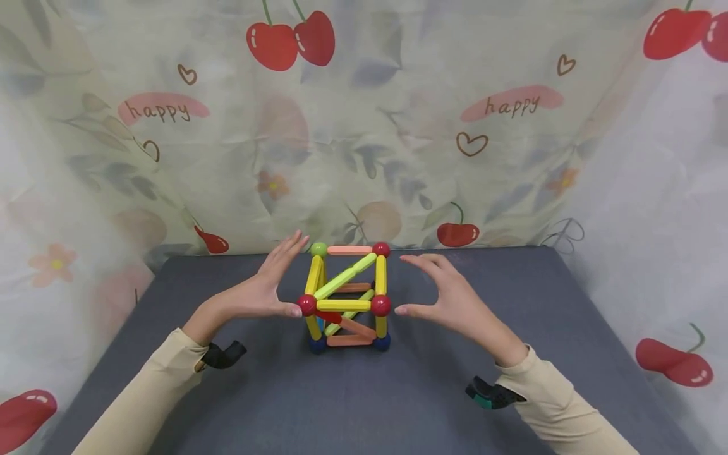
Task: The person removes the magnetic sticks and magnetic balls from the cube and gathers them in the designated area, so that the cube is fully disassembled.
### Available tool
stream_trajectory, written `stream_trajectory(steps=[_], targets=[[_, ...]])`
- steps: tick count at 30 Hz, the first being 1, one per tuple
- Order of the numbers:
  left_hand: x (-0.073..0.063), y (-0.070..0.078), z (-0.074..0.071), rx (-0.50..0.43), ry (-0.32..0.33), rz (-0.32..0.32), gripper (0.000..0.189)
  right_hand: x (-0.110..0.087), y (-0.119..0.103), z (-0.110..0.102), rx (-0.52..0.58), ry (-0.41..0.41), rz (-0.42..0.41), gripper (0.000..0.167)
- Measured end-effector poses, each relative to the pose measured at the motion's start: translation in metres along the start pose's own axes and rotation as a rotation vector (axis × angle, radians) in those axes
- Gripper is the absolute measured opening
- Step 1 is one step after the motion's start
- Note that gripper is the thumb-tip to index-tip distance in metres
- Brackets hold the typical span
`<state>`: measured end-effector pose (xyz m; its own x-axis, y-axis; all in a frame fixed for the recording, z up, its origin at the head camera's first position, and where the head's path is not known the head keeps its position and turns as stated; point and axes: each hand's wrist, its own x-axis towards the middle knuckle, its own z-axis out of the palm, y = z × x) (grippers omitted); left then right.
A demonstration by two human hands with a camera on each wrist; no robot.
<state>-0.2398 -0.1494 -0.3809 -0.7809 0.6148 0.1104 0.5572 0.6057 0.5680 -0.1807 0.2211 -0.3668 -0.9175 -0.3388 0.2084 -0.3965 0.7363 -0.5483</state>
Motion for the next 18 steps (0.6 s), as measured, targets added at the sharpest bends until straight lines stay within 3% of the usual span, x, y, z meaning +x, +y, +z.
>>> stream_trajectory(steps=[5,9,13,18], targets=[[0.003,0.008,0.014,-0.063,0.079,0.081,0.122,0.0,-0.021,0.018,0.139,0.055,0.052,0.058],[0.002,0.016,0.024,-0.036,0.197,0.131,0.091,0.001,-0.028,0.032,0.214,0.087,0.076,0.047],[0.0,0.021,0.035,-0.069,0.286,0.093,0.058,0.001,-0.03,0.042,0.248,0.112,0.086,0.04],[-0.005,0.027,0.044,-0.117,0.335,0.04,0.038,0.001,-0.032,0.05,0.262,0.121,0.111,0.037]])
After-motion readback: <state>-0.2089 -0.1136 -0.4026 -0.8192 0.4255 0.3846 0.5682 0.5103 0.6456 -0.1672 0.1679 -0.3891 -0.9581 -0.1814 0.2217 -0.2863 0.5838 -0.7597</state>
